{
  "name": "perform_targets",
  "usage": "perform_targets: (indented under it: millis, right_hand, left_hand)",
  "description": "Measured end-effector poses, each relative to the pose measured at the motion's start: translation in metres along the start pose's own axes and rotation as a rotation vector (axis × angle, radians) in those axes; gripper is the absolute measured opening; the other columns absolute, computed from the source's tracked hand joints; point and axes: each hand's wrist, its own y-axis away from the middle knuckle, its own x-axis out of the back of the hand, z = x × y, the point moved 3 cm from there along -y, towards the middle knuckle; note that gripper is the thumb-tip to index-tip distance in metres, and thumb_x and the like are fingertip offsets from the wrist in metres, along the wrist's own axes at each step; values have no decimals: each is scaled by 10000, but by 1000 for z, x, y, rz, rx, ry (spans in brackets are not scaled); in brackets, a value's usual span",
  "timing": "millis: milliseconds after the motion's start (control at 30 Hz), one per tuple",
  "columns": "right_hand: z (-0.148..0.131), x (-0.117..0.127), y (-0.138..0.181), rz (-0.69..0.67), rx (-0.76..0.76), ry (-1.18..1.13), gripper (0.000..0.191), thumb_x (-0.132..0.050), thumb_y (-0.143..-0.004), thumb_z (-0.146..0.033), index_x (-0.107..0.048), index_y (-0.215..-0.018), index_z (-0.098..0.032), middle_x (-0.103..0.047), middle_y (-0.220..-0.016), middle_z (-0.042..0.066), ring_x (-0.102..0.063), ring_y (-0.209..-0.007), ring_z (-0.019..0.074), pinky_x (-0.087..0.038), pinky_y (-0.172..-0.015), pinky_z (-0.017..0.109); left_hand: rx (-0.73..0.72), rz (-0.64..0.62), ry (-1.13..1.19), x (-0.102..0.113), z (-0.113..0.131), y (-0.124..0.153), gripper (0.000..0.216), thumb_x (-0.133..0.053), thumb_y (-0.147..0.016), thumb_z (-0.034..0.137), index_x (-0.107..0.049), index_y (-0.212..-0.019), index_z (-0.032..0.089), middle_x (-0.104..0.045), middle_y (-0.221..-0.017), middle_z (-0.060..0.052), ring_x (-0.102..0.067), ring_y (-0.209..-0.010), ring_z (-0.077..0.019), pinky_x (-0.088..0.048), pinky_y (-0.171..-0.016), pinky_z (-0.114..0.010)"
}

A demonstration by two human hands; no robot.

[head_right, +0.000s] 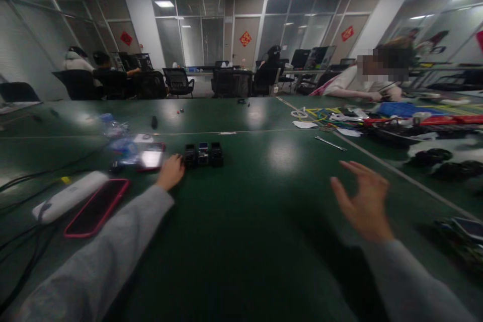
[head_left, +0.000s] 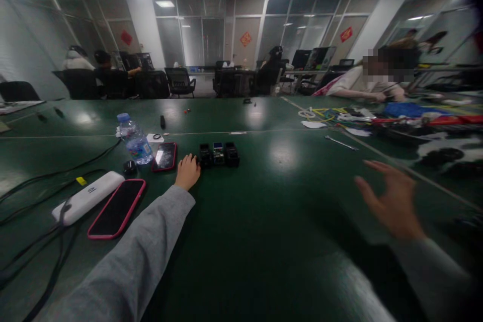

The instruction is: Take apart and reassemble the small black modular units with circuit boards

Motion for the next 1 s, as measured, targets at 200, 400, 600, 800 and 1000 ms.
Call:
perform_targets:
  millis: [200,400,600,800,1000]
  right_hand:
    - [-193,-100,-16,-388,351,-385,502,-390,-961,-382,-295,-1439,-262,-261,-1509,41,-206,-1388,252,-260,-1091,486]
    - [-245,-140,-14,-542,492,-490,556,-406,-969,-420,-218,-1467,-259,-241,-1515,46,-195,-1395,246,-261,-1111,497]
    - [-222,-142,-18,-345,220,-520,449,-485,-930,-449,-449,-1286,-179,-486,-1263,141,-437,-1203,309,-404,-991,516]
    - [-216,-161,-17,-504,166,-543,649,-541,-884,-428,-294,-1441,-204,-464,-1263,144,-504,-1118,318,-483,-901,526]
    - [-192,-133,-5,-597,163,-703,595,-564,-853,-354,-363,-1404,-253,-493,-1274,81,-528,-1126,255,-459,-980,459]
  left_hand:
    - [17,-14,-4,2,0,0,449,-361,-932,288,-496,-1312,89,-443,-1424,-170,-400,-1324,-282,-340,-1079,-458]
    - [24,-11,6,5,3,1,446,-358,-934,292,-495,-1308,91,-442,-1424,-168,-392,-1327,-282,-335,-1078,-463]
    - [30,-4,7,5,3,1,438,-370,-930,290,-496,-1302,96,-443,-1421,-171,-400,-1318,-282,-338,-1070,-470]
    - [26,-12,13,7,4,1,443,-371,-928,287,-494,-1306,93,-441,-1420,-175,-400,-1318,-281,-340,-1069,-465]
    - [38,-11,11,10,4,3,435,-363,-932,289,-501,-1301,103,-443,-1421,-171,-401,-1320,-274,-334,-1075,-454]
